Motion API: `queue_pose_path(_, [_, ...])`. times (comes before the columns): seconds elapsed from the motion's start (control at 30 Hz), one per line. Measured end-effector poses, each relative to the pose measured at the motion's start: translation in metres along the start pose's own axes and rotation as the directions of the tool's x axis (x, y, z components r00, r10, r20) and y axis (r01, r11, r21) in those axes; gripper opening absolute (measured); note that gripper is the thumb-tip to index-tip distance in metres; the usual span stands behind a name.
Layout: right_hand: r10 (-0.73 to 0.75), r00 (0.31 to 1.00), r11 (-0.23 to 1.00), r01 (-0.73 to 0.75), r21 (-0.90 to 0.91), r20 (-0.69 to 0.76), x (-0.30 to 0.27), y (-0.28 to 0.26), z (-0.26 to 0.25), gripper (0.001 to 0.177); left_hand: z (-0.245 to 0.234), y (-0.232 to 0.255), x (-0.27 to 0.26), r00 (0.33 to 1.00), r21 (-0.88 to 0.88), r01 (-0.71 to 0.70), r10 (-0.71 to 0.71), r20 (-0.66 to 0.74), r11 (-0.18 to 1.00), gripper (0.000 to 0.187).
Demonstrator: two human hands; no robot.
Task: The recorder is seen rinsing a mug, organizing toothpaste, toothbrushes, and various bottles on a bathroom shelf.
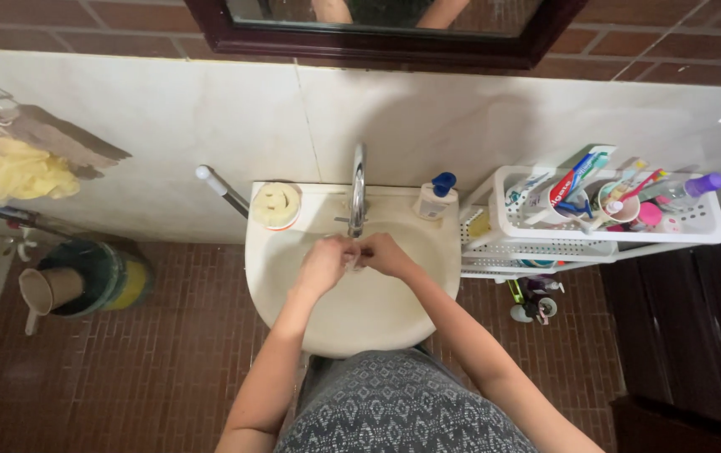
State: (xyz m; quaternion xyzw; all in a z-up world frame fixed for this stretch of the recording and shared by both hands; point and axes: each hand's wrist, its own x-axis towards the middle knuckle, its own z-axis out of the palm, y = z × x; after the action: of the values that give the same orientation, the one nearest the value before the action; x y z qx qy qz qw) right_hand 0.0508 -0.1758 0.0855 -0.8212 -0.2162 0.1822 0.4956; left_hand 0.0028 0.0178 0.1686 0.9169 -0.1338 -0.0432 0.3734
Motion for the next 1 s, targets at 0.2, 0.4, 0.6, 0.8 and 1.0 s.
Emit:
queue_pose_path(0.2, [0.101,0.988,0.775,-0.15,0.613,0.114,0.021,0.066,0.046,0.034,0.062,-0.04,0.028,0.993,-0.456,0.097,-0.119,-0.02,0.885,0.012])
queue_pose_path(0.4, [-0.082,0.997,0.764,0.073,0.642,-0.016,0.028,0.196,0.098,0.035,0.093,-0.039,0.029,1.0,-0.481,-0.002,-0.004,-0.012,0.877,0.019])
queue_pose_path(0.6, [0.161,0.957,0.183,-0.27,0.945,0.242,0.032,0.199,0.088,0.023,0.057,-0.047,0.011,0.995,-0.194,0.017,-0.036,-0.095,0.981,0.02])
queue_pose_path(0.8, [0.379,0.869,0.276,-0.433,0.858,0.317,0.021,0.121,0.086,0.034,0.039,-0.06,0.003,0.993,-0.25,0.044,-0.07,-0.099,0.967,0.021])
queue_pose_path(1.0, [0.394,0.91,0.256,-0.246,0.935,0.131,0.02,0.141,0.104,0.037,0.05,-0.062,0.024,0.99,-0.308,0.123,-0.14,-0.032,0.944,0.018])
